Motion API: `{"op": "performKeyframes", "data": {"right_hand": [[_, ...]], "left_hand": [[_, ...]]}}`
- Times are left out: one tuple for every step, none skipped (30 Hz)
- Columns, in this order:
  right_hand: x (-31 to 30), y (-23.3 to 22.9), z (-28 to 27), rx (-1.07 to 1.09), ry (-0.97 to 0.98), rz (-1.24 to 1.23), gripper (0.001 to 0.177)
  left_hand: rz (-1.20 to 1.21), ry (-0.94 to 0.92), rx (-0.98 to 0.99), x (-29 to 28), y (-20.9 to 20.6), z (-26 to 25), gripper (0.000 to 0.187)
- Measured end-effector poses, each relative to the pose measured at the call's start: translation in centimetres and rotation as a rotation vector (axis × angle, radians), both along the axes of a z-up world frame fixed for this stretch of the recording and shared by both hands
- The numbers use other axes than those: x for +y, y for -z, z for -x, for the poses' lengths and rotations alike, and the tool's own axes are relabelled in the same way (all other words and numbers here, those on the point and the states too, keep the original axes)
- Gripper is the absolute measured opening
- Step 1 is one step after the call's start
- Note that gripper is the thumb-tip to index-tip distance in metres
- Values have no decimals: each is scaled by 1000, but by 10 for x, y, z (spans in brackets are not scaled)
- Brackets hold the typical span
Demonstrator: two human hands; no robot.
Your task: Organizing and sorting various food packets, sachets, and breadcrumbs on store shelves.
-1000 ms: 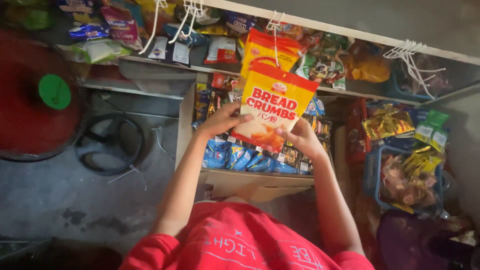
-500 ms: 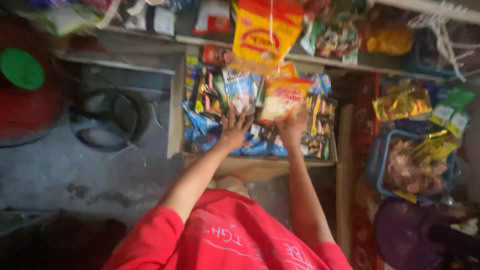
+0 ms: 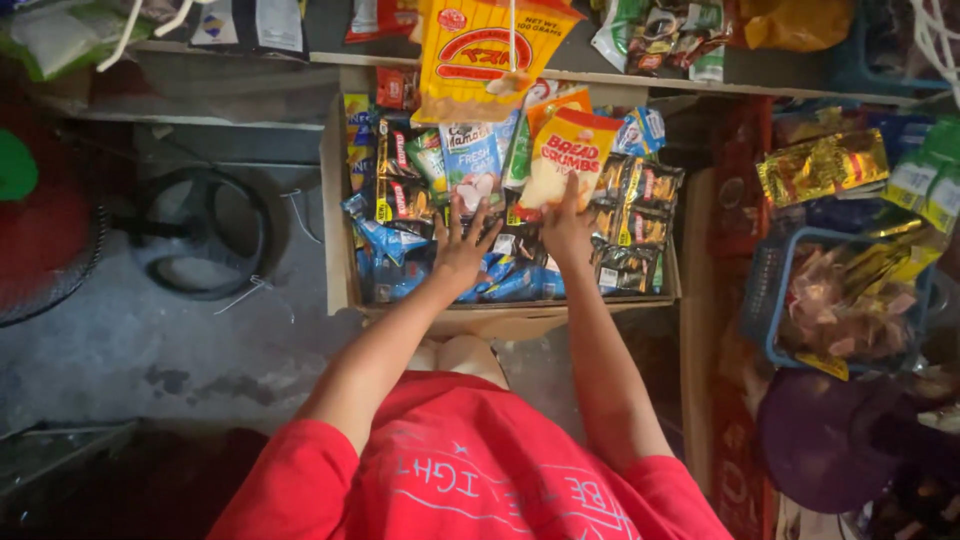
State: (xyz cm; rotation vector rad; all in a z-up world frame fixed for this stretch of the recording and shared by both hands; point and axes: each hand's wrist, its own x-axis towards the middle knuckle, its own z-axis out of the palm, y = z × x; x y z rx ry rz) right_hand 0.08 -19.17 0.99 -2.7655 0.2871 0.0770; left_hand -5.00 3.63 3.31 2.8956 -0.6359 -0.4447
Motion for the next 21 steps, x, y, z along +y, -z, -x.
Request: {"op": "performKeyframes", "data": {"right_hand": [[-1,-2,-2,-1,5,3,87],[-2,-3,-2,20,1,12,87],[-2,-4,-2,41,-3,21,87],[-1,-9,-4,40,-4,21,87],[1,-14,-5,87,8,2,87],[2,-21,-7,130,22,-17,87],[-8,-5,-8,125,23,-16,87],[-21,11,-12,123,19,-91,89],[-33,26,-14,121,15,-166,91],[-29,19,-17,108,6,-171,91],[-24,12,-19,14,-3,-138,95],[-19,5,-19,-77,-17,-106,100],[-6,-11,-10,-87,-29,-111,100],[6,-27,-10,-186,0,-40,100],[18,-43,-9,-287,30,29,101],[22,-52,-15,-301,14,27,101],[25,-61,-22,-399,-58,-32,97],[30,-70,-28,-493,-133,-95,93],[36,-78,-40,-505,-151,-101,93],[43,-86,-51,-541,-267,-249,88],[49,-93,-62,-572,-385,-398,82]], "left_hand": [[3,5,-1,-1,-2,-2,118],[8,2,3,-1,-3,-2,118],[13,0,8,-1,-5,-1,118],[13,-1,6,-1,-3,-2,118],[20,-5,7,0,-2,-2,118],[28,-7,5,1,-2,-4,118],[29,-6,0,2,2,-3,118],[63,0,-2,3,6,-3,117],[96,5,-4,4,9,-3,116],[91,-1,-19,8,-5,-9,116],[110,17,24,12,-19,-14,108],[130,31,70,17,-33,-16,99],[126,20,58,21,-12,-17,99],[374,22,67,25,9,-27,87],[621,29,71,30,29,-38,75],[622,17,52,34,38,-45,75],[802,-73,-16,39,47,-51,70],[980,-164,-86,44,56,-58,65],[978,-174,-107,51,26,-66,65],[1079,-358,-225,59,-3,-73,67],[1176,-542,-348,67,-32,-79,69]]}}
